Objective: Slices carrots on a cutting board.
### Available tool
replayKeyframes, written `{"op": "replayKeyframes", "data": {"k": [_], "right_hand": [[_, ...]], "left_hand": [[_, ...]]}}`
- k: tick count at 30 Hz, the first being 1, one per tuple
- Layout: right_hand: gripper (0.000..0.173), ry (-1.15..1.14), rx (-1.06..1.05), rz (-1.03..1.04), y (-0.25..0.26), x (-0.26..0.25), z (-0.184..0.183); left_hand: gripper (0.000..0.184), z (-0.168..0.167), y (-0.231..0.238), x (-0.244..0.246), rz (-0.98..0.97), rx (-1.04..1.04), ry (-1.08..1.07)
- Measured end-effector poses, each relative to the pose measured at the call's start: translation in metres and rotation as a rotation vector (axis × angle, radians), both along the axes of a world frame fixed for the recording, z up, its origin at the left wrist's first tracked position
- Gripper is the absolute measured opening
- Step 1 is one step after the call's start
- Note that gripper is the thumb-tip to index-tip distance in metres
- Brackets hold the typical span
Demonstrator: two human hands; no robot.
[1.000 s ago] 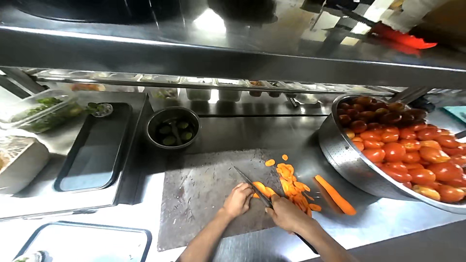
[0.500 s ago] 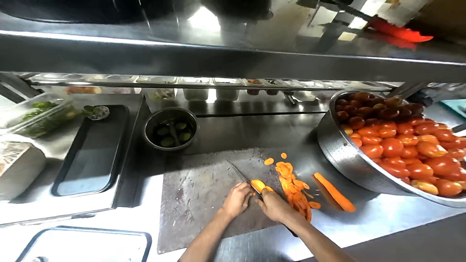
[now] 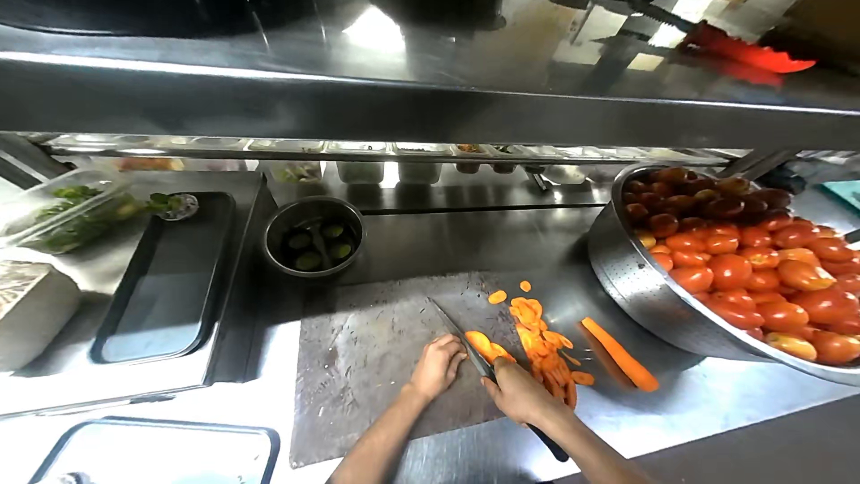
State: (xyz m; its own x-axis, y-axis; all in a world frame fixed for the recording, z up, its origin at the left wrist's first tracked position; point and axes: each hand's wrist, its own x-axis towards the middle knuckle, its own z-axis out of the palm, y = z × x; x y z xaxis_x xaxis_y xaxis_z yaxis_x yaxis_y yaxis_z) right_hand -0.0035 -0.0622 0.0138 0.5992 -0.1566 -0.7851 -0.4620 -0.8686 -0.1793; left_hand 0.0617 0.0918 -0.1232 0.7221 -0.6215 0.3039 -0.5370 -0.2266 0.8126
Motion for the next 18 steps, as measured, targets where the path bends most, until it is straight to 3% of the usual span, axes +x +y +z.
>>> {"op": "replayKeyframes", "data": {"k": [6,11,18], "right_hand": [[0.043,-0.123,-0.087,0.015,0.02,0.007,-0.033],[0.047,-0.148,0.007,0.03,-0.007,0.006,-0.038],[0.05,-0.156,0.014,-0.171,-0.046,-0.031,-0.038]], "left_hand": [[0.018,-0.002,0.003,0.001,0.013,0.03,0.054],[0.021,-0.003,-0.002,0.004,-0.009,0.035,0.064],[0.028,0.018,-0.037,-0.007,-0.019,0.318,0.082]]}}
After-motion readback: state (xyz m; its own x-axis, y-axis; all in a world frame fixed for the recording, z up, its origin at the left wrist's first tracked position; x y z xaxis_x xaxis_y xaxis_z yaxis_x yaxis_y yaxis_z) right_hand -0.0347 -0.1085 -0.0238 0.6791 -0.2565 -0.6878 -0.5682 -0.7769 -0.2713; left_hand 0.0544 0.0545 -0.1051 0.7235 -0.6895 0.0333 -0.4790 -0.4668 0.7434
